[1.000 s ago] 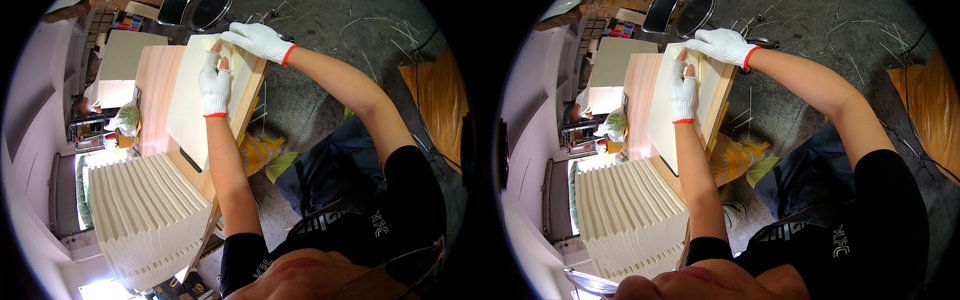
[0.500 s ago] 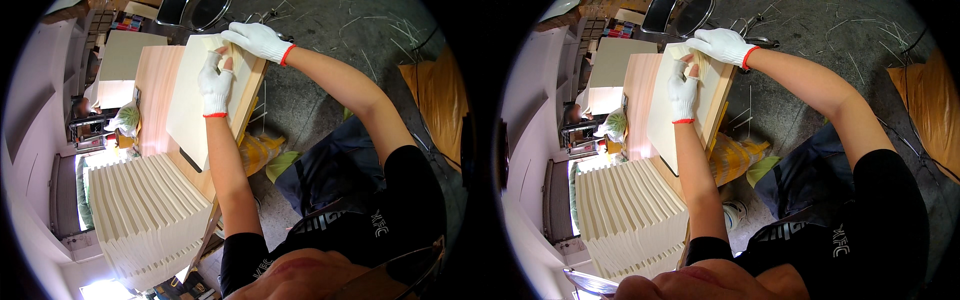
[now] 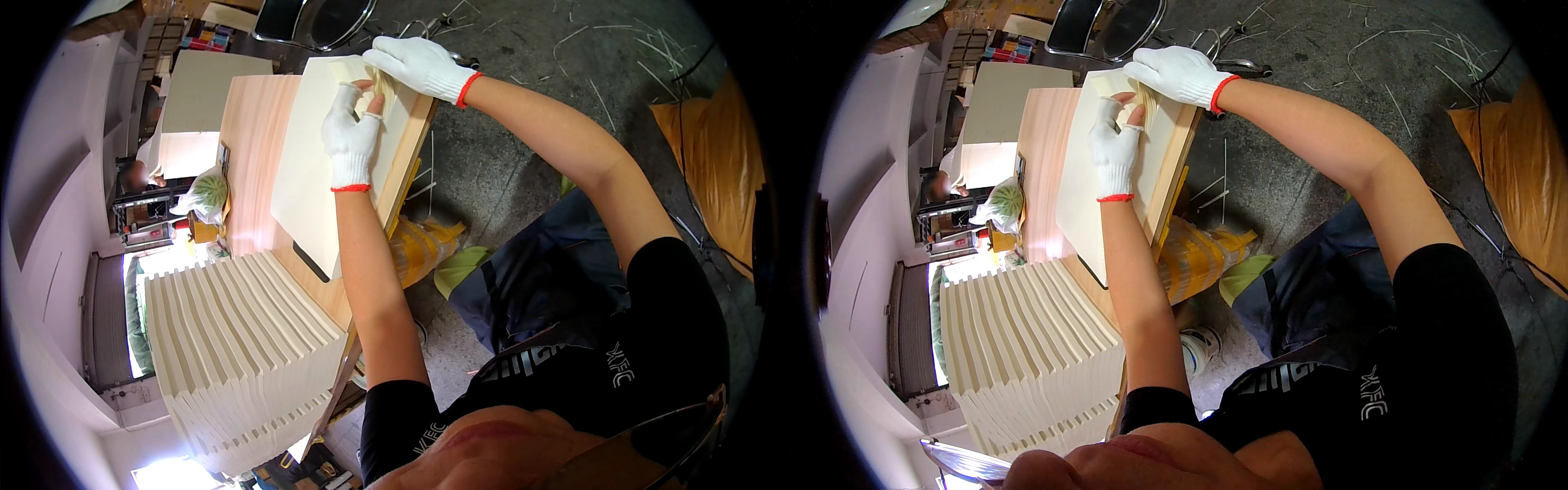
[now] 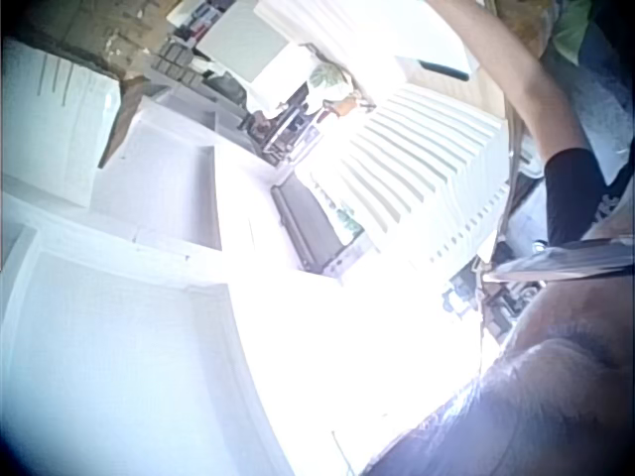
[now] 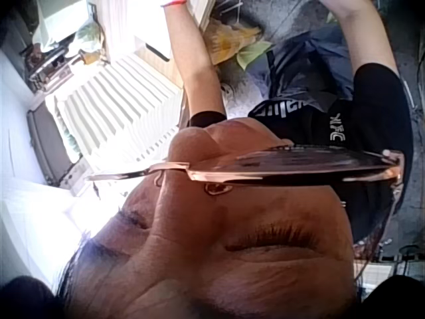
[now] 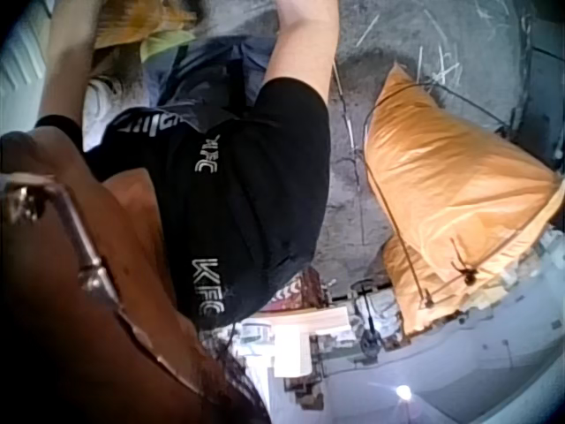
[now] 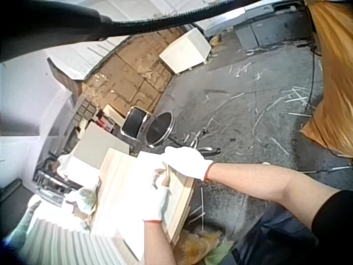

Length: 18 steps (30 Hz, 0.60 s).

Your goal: The person wipes the surface and edges of white boards with a cloth and places them onto a stack on a table.

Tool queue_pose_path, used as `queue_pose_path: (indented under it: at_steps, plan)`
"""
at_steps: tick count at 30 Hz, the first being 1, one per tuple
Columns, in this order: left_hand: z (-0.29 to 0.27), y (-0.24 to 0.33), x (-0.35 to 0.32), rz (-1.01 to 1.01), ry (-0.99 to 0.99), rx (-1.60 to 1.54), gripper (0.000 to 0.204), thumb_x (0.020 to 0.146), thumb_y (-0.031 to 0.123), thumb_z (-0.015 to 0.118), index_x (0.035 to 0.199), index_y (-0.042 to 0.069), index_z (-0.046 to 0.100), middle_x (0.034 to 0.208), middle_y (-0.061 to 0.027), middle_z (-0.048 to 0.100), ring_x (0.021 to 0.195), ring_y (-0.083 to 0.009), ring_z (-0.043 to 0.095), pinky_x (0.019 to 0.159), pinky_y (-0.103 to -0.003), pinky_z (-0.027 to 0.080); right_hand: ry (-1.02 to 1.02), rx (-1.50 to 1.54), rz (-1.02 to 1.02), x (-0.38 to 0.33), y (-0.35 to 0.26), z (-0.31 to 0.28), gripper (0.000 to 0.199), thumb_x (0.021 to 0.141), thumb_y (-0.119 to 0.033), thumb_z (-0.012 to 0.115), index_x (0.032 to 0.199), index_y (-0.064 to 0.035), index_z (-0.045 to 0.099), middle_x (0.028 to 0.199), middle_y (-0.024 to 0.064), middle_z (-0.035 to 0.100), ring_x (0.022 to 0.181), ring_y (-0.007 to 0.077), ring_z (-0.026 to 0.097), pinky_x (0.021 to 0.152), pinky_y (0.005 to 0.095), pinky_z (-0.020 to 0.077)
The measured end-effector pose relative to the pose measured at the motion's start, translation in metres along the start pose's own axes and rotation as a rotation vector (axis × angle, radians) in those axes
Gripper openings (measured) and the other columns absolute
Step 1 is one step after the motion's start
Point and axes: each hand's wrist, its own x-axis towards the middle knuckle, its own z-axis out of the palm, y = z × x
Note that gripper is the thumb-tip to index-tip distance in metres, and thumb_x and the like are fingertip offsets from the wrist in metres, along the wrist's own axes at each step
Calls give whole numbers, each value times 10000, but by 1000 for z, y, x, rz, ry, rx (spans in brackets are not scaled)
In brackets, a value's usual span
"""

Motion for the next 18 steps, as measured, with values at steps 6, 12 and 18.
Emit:
queue_pose_path:
  at_steps: [6,12,18]
  plan:
    - [0,2,-2,-34,42,-144,324,867,187,691,1188,144,667,1108,-127,705,1065,-269,665,896,-333,490,-37,23,32,-3,-9,-6,434,999,-475,354,1090,-136,611,962,156,687,918,373,655,810,475,501]
    - [-3,5,-1,20,3,-58,295,867,208,691,1153,135,674,1087,-136,708,1039,-278,674,886,-335,496,39,-12,-11,-1,-1,0,407,1008,-460,368,1050,-129,602,909,124,663,850,335,660,759,432,497]
    - [1,-1,0,123,25,55,279,865,178,715,1122,79,672,1028,-76,694,855,-168,606,770,-283,477,14,-7,10,-1,0,1,400,1010,-457,362,1045,-138,602,905,122,662,845,329,661,764,428,499]
